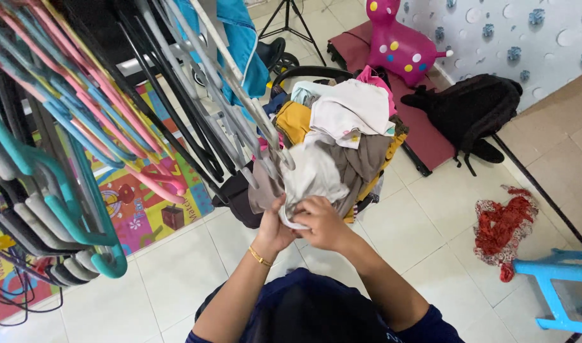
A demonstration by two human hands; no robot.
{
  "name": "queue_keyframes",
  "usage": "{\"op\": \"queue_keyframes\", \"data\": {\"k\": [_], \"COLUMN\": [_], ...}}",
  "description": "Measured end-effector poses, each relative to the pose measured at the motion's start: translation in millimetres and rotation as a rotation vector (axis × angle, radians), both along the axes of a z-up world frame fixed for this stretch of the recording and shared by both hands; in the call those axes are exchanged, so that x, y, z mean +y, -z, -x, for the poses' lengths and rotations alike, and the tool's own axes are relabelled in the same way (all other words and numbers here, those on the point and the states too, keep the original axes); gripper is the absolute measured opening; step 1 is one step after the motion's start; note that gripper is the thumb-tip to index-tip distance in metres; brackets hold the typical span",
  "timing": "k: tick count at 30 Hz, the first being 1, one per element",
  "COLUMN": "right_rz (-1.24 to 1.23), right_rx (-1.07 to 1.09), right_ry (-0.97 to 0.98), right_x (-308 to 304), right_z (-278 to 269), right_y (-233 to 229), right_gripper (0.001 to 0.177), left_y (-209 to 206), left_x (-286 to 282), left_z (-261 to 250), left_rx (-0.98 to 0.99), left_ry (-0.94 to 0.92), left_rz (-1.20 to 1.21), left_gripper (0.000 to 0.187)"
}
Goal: The person takes several small clothing items from a pile on a chair, places each on a hanger, and hangs them on a metal drying rack. Items handled include a white cloth, a brown garment, a yellow garment, and a pink garment. The person uses hangers and clips to secure the items to the rack.
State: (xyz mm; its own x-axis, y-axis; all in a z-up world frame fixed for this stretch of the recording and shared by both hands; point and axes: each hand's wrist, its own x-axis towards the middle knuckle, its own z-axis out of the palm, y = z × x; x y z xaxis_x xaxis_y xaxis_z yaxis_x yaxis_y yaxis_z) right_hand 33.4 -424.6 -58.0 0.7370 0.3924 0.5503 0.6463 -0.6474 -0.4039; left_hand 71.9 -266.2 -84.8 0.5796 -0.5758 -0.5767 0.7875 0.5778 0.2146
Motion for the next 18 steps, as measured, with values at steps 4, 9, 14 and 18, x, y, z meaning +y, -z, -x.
{"op": "queue_keyframes", "data": {"k": [4, 9, 14, 18], "right_rz": [-0.036, 0.078, 0.253, -0.212], "right_rx": [-0.019, -0.092, -0.094, -0.057], "right_ry": [0.024, 0.624, 0.869, 0.783], "right_x": [-3, -30, -83, -104], "right_z": [-22, -66, -115, -142], "right_y": [-20, -76, -40, -30], "right_gripper": [0.040, 0.056, 0.058, 0.010], "left_y": [47, 34, -47, 2], "left_x": [-2, 8, 19, 52], "left_z": [-19, -8, 22, 27], "left_rx": [0.054, -0.033, -0.274, -0.408], "left_ry": [-0.101, -0.087, -0.183, -0.157], "left_rz": [-0.077, -0.125, -0.429, -0.777], "left_gripper": [0.026, 0.021, 0.020, 0.033]}}
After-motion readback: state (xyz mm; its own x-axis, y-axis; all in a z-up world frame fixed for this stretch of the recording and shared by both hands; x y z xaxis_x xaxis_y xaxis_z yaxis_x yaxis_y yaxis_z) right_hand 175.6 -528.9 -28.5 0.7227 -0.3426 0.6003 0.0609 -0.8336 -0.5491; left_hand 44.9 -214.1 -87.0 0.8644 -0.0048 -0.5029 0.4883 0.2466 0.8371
